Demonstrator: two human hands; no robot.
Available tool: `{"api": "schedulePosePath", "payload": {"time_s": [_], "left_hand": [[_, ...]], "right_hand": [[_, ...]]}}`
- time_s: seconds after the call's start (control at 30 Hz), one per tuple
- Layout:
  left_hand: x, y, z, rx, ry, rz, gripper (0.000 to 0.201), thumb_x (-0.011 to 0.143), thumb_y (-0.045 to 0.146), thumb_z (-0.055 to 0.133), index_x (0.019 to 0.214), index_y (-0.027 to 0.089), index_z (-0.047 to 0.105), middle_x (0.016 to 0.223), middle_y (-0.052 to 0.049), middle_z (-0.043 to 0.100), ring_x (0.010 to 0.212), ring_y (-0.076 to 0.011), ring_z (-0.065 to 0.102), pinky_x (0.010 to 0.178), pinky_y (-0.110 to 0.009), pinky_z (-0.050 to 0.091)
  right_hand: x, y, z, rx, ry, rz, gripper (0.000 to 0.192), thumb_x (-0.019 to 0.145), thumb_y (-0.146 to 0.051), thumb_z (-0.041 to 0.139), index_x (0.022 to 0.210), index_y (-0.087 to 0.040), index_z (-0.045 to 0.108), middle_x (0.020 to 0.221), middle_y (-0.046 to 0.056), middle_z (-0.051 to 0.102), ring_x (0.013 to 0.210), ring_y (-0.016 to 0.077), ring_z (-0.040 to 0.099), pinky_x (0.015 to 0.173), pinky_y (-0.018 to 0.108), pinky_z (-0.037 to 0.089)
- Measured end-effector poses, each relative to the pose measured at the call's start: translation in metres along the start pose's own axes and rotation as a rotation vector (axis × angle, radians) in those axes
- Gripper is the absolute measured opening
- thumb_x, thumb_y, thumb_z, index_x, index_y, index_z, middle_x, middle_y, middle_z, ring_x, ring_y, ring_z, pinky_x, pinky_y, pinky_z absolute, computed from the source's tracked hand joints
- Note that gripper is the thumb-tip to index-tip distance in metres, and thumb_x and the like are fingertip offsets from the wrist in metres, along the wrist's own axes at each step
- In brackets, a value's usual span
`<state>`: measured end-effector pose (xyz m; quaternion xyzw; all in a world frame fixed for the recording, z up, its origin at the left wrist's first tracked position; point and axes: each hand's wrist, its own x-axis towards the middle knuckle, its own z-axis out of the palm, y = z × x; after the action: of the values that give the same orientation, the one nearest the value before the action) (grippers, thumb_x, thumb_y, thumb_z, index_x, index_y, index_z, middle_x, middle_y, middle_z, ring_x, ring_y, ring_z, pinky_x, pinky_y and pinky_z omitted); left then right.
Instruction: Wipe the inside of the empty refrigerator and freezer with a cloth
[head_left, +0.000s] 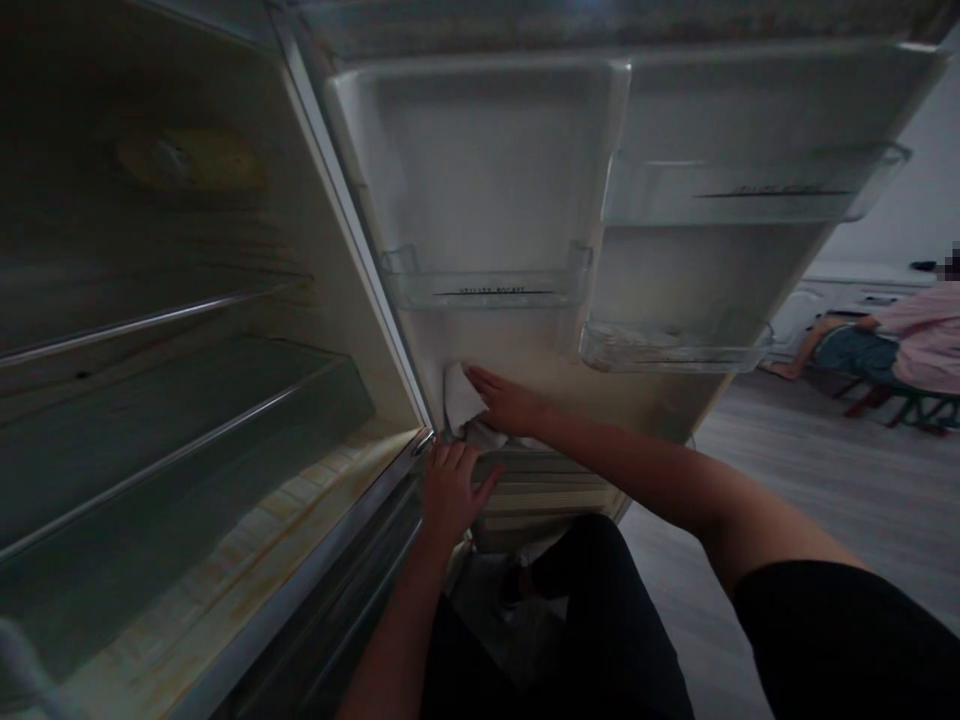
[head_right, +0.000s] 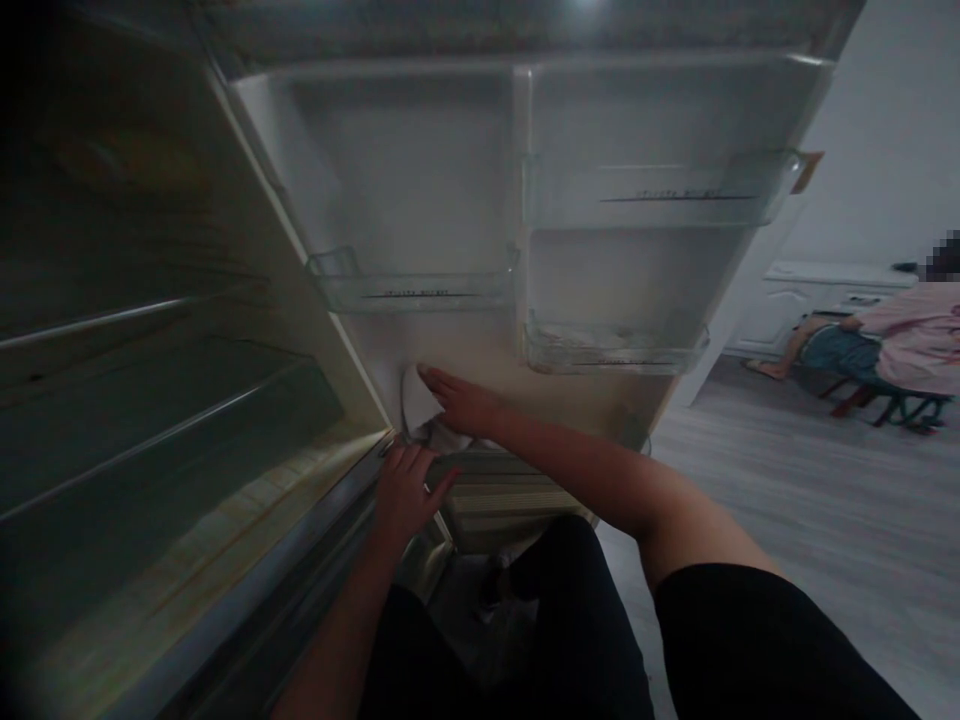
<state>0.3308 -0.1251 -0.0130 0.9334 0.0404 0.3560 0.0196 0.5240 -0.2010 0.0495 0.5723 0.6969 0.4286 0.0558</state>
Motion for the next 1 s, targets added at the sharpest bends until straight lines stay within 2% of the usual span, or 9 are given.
{"api": "schedulePosePath", "payload": {"time_s": [0.13, 0.2, 0.33, 0.43, 0.53, 0.6, 0.67, 0.77, 1.0], "left_hand": [[-0.002, -0.002, -0.001, -0.018, 0.012, -0.004, 0.028, 0.094, 0.051, 0.060, 0.093, 0.023, 0.063, 0.090, -0.007, 0.067, 0.097, -0.0289, 0.062, 0.109, -0.051, 0.041], [-0.002, -0.002, -0.002, -0.029, 0.015, 0.000, 0.027, 0.094, 0.050, 0.060, 0.094, 0.023, 0.063, 0.092, -0.007, 0.067, 0.098, -0.0288, 0.063, 0.110, -0.052, 0.041], [-0.002, -0.002, -0.004, -0.038, 0.020, 0.003, 0.028, 0.094, 0.050, 0.060, 0.096, 0.022, 0.063, 0.092, -0.007, 0.068, 0.098, -0.0290, 0.063, 0.109, -0.052, 0.041], [-0.002, -0.002, -0.005, -0.049, 0.026, 0.012, 0.028, 0.093, 0.051, 0.061, 0.095, 0.023, 0.063, 0.091, -0.007, 0.068, 0.098, -0.0289, 0.063, 0.110, -0.052, 0.041], [-0.002, -0.004, -0.005, -0.061, 0.025, 0.021, 0.027, 0.092, 0.051, 0.062, 0.095, 0.023, 0.064, 0.091, -0.008, 0.068, 0.097, -0.0293, 0.063, 0.109, -0.052, 0.042], [-0.001, -0.004, -0.004, -0.063, 0.031, 0.016, 0.026, 0.092, 0.050, 0.062, 0.095, 0.024, 0.064, 0.091, -0.008, 0.068, 0.096, -0.0298, 0.062, 0.108, -0.053, 0.042], [-0.001, -0.004, -0.002, -0.065, 0.042, 0.011, 0.025, 0.091, 0.049, 0.062, 0.095, 0.024, 0.065, 0.091, -0.008, 0.068, 0.096, -0.0303, 0.062, 0.108, -0.053, 0.041], [-0.001, -0.002, 0.001, -0.070, 0.047, 0.002, 0.026, 0.091, 0.049, 0.062, 0.095, 0.023, 0.065, 0.091, -0.009, 0.068, 0.097, -0.0309, 0.061, 0.107, -0.054, 0.042], [0.001, 0.000, 0.003, -0.066, 0.029, -0.007, 0.028, 0.092, 0.050, 0.060, 0.095, 0.022, 0.065, 0.091, -0.009, 0.069, 0.097, -0.0306, 0.062, 0.106, -0.052, 0.042]], "right_hand": [[-0.010, -0.002, 0.002, 0.001, -0.092, -0.079, 0.035, 0.100, -0.027, 0.051, 0.125, -0.010, 0.070, 0.147, 0.015, 0.056, 0.146, 0.0267, 0.043, 0.123, 0.045, 0.033], [-0.028, 0.003, -0.001, 0.035, -0.111, -0.147, 0.035, 0.101, -0.022, 0.049, 0.130, -0.013, 0.066, 0.150, 0.012, 0.054, 0.146, 0.0237, 0.043, 0.124, 0.046, 0.033], [-0.079, 0.014, -0.015, 0.128, -0.148, -0.171, 0.028, 0.098, -0.018, 0.057, 0.124, -0.016, 0.068, 0.141, 0.009, 0.062, 0.139, 0.0218, 0.051, 0.122, 0.046, 0.036], [-0.124, 0.025, -0.040, 0.245, -0.254, -0.084, 0.029, 0.097, -0.012, 0.056, 0.123, -0.018, 0.068, 0.142, 0.007, 0.061, 0.141, 0.0186, 0.048, 0.125, 0.044, 0.032], [-0.164, 0.040, -0.077, 0.311, -0.490, 0.054, 0.038, 0.096, -0.002, 0.049, 0.120, -0.023, 0.069, 0.144, 0.003, 0.059, 0.144, 0.0151, 0.043, 0.126, 0.047, 0.025], [-0.181, 0.051, -0.102, 0.274, -0.618, 0.133, 0.040, 0.094, 0.001, 0.047, 0.117, -0.023, 0.070, 0.144, 0.003, 0.059, 0.145, 0.0164, 0.042, 0.124, 0.047, 0.028], [-0.191, 0.060, -0.122, 0.204, -0.662, 0.204, 0.039, 0.093, 0.001, 0.048, 0.116, -0.021, 0.071, 0.141, 0.005, 0.061, 0.144, 0.0204, 0.042, 0.119, 0.047, 0.034], [-0.193, 0.068, -0.139, 0.089, -0.614, 0.335, 0.039, 0.090, 0.001, 0.049, 0.114, -0.019, 0.072, 0.132, 0.010, 0.065, 0.134, 0.0252, 0.050, 0.107, 0.043, 0.041], [-0.186, 0.061, -0.132, 0.016, -0.600, 0.452, 0.029, 0.092, -0.008, 0.052, 0.109, -0.018, 0.074, 0.121, 0.015, 0.068, 0.118, 0.0285, 0.054, 0.092, 0.038, 0.040]]}}
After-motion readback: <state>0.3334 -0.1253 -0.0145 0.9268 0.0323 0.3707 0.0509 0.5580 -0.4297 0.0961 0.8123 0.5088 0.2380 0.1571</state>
